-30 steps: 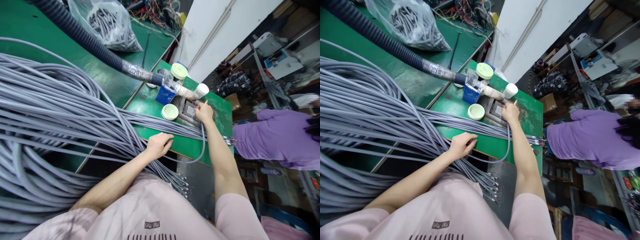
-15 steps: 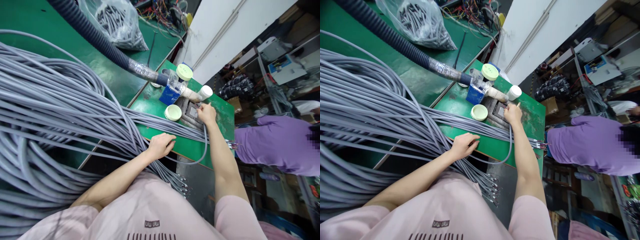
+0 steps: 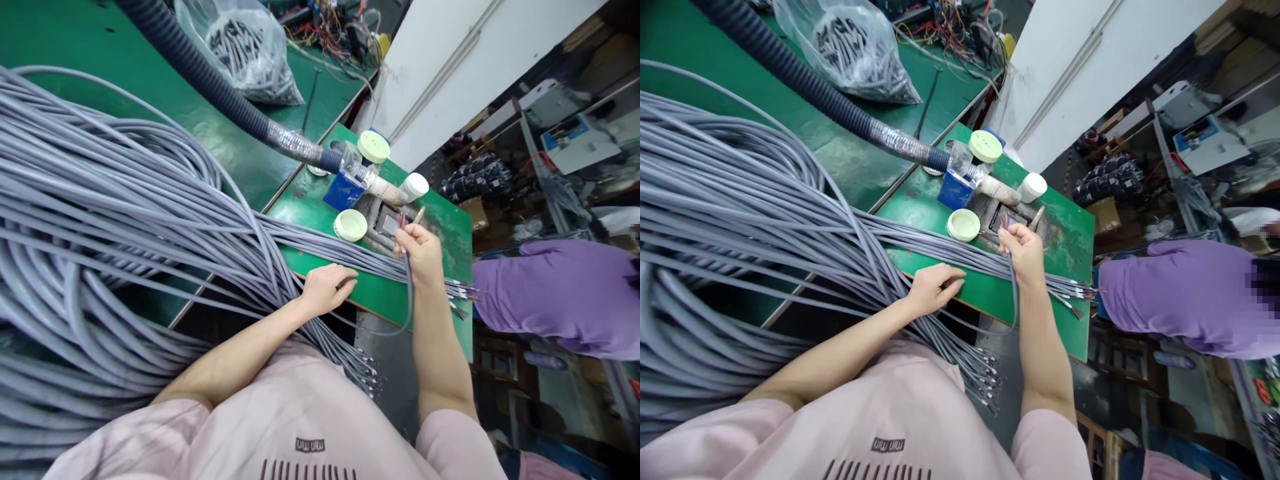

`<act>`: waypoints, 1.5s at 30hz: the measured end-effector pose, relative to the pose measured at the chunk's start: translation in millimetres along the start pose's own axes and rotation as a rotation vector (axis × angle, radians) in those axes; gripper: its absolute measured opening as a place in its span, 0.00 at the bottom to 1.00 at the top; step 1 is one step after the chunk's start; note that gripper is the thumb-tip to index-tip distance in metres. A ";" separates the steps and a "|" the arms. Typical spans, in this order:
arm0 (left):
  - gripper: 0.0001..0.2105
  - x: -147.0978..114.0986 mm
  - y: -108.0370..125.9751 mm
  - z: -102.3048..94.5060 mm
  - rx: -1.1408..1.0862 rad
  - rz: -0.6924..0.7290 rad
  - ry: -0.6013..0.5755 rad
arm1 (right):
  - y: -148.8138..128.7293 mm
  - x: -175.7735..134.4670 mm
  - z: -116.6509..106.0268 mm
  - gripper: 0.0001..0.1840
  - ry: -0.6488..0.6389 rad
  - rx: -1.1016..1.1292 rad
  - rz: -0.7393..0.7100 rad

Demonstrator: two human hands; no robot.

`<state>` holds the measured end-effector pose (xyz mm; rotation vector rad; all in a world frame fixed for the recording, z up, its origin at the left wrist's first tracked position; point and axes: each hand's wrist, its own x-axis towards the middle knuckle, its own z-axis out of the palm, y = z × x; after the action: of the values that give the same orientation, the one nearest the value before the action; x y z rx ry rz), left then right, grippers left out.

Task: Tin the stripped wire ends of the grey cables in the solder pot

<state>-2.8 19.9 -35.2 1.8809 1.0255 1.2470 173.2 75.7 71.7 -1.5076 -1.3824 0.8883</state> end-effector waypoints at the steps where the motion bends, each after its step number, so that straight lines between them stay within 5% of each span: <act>1: 0.07 1.5 2.6 -0.2 -0.111 -0.073 0.034 | -1.7 -8.2 6.1 0.17 -0.004 0.022 -0.004; 7: 0.12 13.9 25.0 -4.2 -0.857 -0.572 0.162 | -1.5 -52.2 40.3 0.13 0.028 0.069 -0.033; 13: 0.13 15.7 43.4 -4.8 -1.109 -0.712 0.190 | 3.9 -75.0 54.2 0.08 0.074 0.020 -0.065; 24: 0.13 11.9 49.2 -2.9 -1.163 -0.710 0.250 | 12.3 -73.0 45.9 0.15 -0.076 0.396 0.194; 36: 0.09 13.1 49.7 0.2 -1.072 -0.601 0.268 | 14.2 -72.4 41.1 0.02 -0.136 0.378 -0.002; 45: 0.11 10.7 44.9 0.5 -1.010 -0.554 0.224 | 12.1 -77.8 30.4 0.07 -0.138 0.026 -0.163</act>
<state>11.6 7.5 6.8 0.6474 0.7158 1.2790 139.7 2.9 45.2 -1.3134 -1.5636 0.9171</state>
